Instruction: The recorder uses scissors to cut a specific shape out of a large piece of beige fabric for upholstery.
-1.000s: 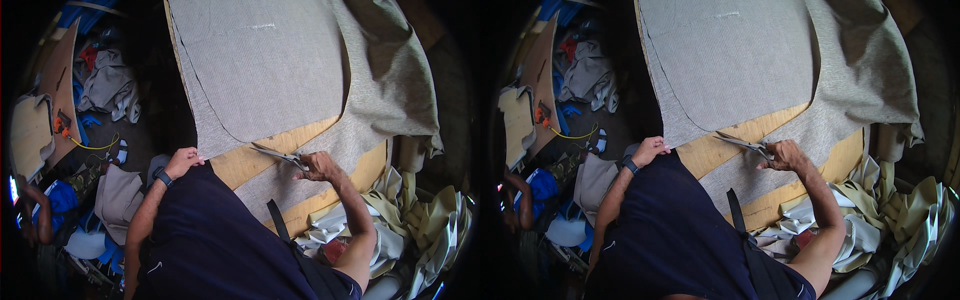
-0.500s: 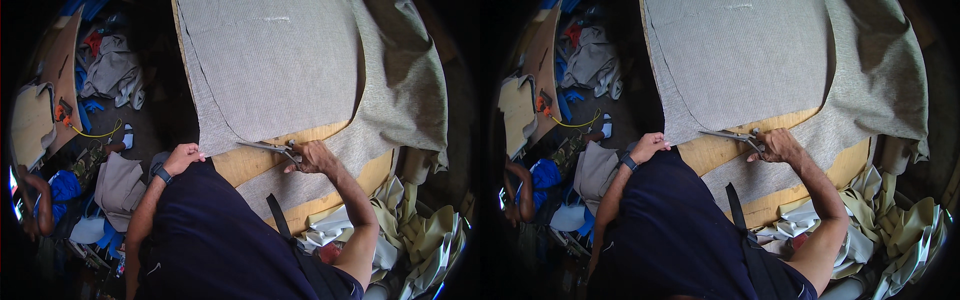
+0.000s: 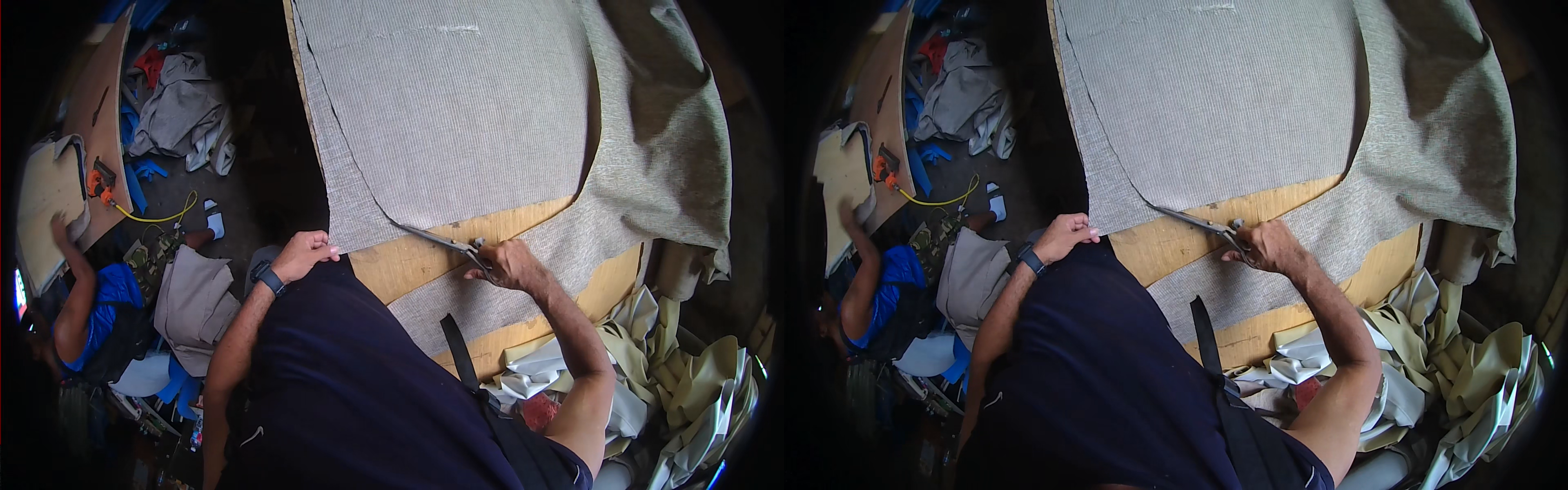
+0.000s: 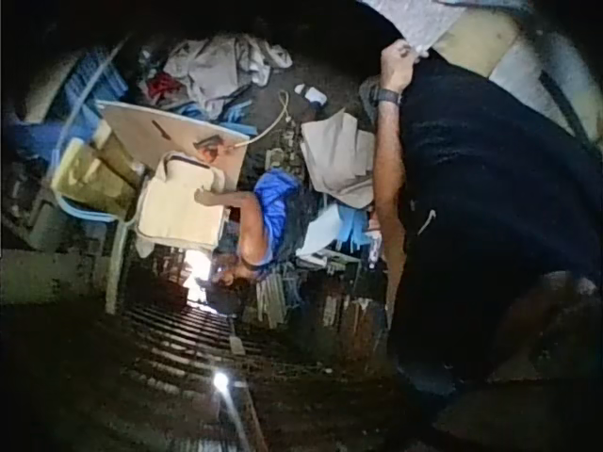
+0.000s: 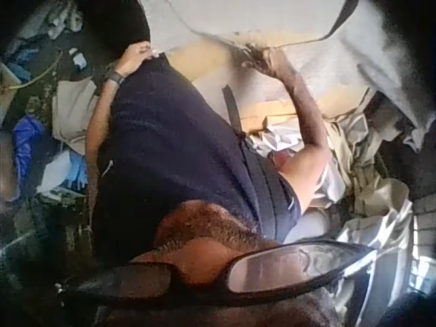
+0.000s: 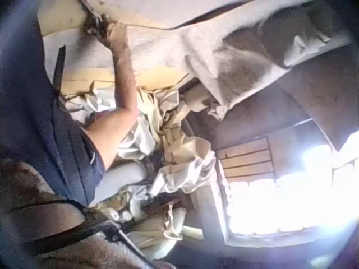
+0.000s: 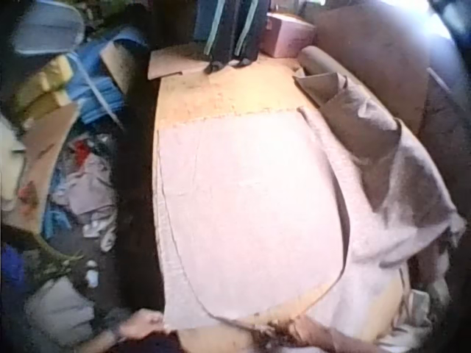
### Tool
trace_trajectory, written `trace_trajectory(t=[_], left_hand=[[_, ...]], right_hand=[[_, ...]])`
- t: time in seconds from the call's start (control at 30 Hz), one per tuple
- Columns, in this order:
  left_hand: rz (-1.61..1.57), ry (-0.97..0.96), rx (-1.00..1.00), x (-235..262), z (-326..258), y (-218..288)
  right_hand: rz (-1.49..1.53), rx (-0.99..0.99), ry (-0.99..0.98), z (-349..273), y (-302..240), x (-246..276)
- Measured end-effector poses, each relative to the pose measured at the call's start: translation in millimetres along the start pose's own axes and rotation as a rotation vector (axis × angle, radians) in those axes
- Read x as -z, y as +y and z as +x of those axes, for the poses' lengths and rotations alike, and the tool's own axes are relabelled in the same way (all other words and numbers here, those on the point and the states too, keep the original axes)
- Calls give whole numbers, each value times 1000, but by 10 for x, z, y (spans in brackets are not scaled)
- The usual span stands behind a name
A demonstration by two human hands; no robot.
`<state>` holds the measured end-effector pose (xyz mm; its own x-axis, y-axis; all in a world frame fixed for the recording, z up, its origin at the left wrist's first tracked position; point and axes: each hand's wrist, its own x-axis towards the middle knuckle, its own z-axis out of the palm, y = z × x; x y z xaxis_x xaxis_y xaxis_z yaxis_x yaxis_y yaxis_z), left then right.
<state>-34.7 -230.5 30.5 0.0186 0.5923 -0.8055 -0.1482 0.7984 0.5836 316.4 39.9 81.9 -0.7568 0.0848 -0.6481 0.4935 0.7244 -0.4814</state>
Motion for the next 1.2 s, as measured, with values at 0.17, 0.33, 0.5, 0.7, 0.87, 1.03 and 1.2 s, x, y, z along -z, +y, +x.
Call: trace_trajectory(t=[0.17, 0.33, 0.5, 0.7, 0.87, 1.03, 1.2], left_hand=[[57, -8, -3, 14, 4, 22], [39, 3, 0, 11, 15, -10], [60, -13, -34, 32, 49, -64], [32, -28, -71, 56, 32, -67], [82, -50, -77, 75, 22, -73], [51, -57, -91, 83, 55, -108], [105, -59, -90, 124, 46, -98]], right_hand=[[96, -75, 17, -38, -187, 13], [233, -93, 5, 18, -309, 17], [282, -104, 3, 14, -328, -98], [440, -133, 1, -18, -498, -265], [580, -257, -31, 139, -718, -360], [649, -283, 40, 214, -848, -454], [822, -252, 131, 202, -997, -493]])
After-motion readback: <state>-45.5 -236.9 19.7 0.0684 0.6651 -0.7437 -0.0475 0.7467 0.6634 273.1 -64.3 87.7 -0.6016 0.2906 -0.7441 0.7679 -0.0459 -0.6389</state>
